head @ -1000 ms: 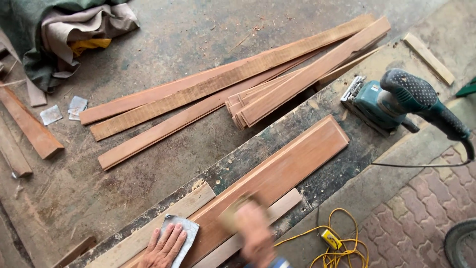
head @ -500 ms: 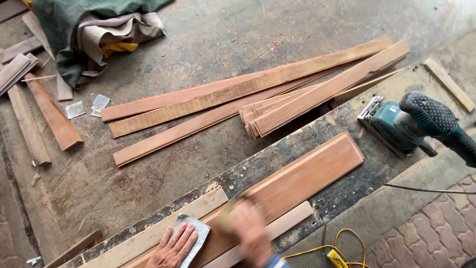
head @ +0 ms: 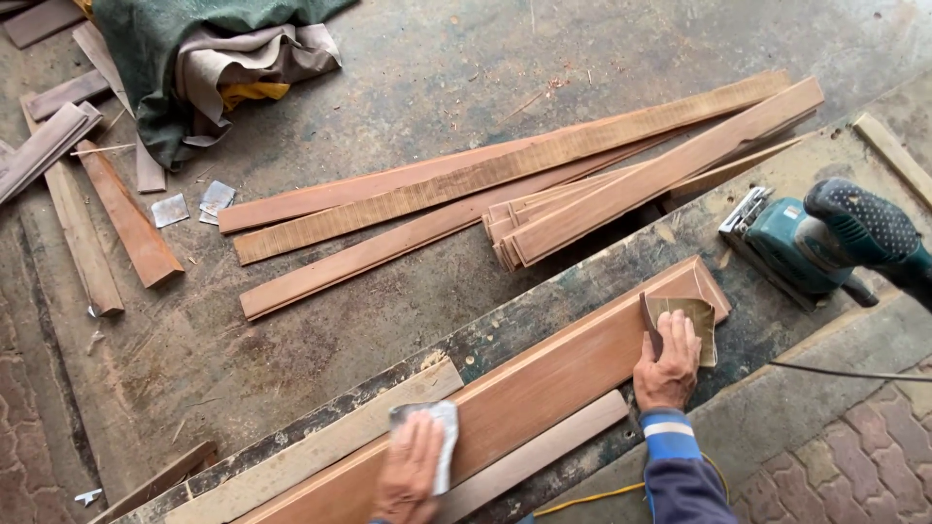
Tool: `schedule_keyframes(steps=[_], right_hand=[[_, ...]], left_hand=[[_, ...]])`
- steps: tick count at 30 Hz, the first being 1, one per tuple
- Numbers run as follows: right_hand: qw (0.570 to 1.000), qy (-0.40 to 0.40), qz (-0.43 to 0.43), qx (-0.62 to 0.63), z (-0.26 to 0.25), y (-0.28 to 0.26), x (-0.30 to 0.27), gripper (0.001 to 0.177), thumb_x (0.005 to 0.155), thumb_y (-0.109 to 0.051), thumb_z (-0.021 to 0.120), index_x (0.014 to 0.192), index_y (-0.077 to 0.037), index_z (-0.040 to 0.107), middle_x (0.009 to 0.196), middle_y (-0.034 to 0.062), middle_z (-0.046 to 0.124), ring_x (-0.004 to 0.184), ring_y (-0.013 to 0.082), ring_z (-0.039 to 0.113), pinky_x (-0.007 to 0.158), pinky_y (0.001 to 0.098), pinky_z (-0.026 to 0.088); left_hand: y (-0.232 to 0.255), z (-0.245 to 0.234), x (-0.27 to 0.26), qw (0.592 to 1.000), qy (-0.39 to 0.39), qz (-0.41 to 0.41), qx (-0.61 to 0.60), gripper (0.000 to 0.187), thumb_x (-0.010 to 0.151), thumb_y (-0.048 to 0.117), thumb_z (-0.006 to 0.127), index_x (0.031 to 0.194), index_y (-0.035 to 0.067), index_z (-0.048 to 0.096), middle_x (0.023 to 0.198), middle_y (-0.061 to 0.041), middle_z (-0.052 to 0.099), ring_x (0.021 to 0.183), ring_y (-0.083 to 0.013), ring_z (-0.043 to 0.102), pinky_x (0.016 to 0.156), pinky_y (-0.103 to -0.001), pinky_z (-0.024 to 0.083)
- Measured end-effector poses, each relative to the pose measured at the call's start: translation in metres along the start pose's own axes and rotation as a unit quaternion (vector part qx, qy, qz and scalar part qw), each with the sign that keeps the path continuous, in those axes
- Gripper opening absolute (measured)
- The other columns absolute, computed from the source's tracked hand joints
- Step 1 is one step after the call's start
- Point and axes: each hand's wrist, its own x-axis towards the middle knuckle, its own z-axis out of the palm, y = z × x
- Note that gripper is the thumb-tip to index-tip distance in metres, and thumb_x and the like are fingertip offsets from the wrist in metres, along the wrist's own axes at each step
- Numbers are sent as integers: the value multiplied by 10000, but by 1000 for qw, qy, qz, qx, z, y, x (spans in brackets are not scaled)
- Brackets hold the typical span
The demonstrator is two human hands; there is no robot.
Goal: Use an electric orbital sander and manual sandpaper to smooth wooden strips on a workshop workbench.
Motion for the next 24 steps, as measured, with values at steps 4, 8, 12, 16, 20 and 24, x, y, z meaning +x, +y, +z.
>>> schedule_keyframes(steps=[4, 8, 12, 16, 20, 24], right_hand=[[1000, 17, 10, 13, 4, 3, 3, 449, 1011, -186, 641, 1429, -26, 601, 1554, 191, 539, 1476, 378, 466, 1246, 519, 332], [999, 25, -3, 24, 3, -1, 3, 465, 1041, -192, 621, 1467, -10, 574, 1574, 206, 527, 1481, 380, 464, 1263, 510, 339], [999, 17, -22, 24, -6, 1, 11, 457, 1031, -198, 627, 1443, -4, 589, 1556, 218, 536, 1465, 386, 469, 1246, 513, 336], [1000, 17, -8, 12, 1, 0, 5, 454, 1020, -197, 628, 1430, -5, 599, 1540, 202, 553, 1448, 384, 485, 1239, 507, 352], [1000, 26, -6, 11, -1, 0, 6, 450, 1028, -193, 633, 1442, -20, 602, 1540, 193, 560, 1454, 377, 489, 1244, 505, 355], [1000, 25, -11, 9, -7, -2, 4, 453, 1030, -182, 642, 1447, -13, 595, 1538, 198, 563, 1448, 381, 495, 1236, 494, 369]], left_hand=[[63, -16, 133, 972, 6, -147, -185, 370, 887, 17, 617, 1241, -89, 615, 1120, -272, 649, 1051, -390, 646, 907, -497, 550], [79, -36, 207, 961, -20, -191, -199, 252, 905, -6, 596, 1130, -109, 643, 1049, -271, 678, 1020, -368, 683, 940, -451, 578], [42, -59, 147, 978, 10, -122, -170, 240, 920, -19, 576, 1137, -75, 659, 1111, -241, 690, 1091, -363, 675, 1042, -477, 522], [9, -72, 85, 944, 104, -137, -283, 346, 818, 51, 626, 1147, -42, 681, 1213, -240, 680, 1174, -379, 650, 1038, -476, 502], [49, -28, 100, 944, 112, -188, -249, 206, 887, 60, 649, 1090, 70, 686, 1220, -173, 698, 1137, -318, 666, 956, -403, 570], [41, -31, 135, 914, 83, -223, -329, 139, 929, 85, 660, 1065, 67, 682, 1121, -127, 725, 990, -244, 681, 792, -383, 575]])
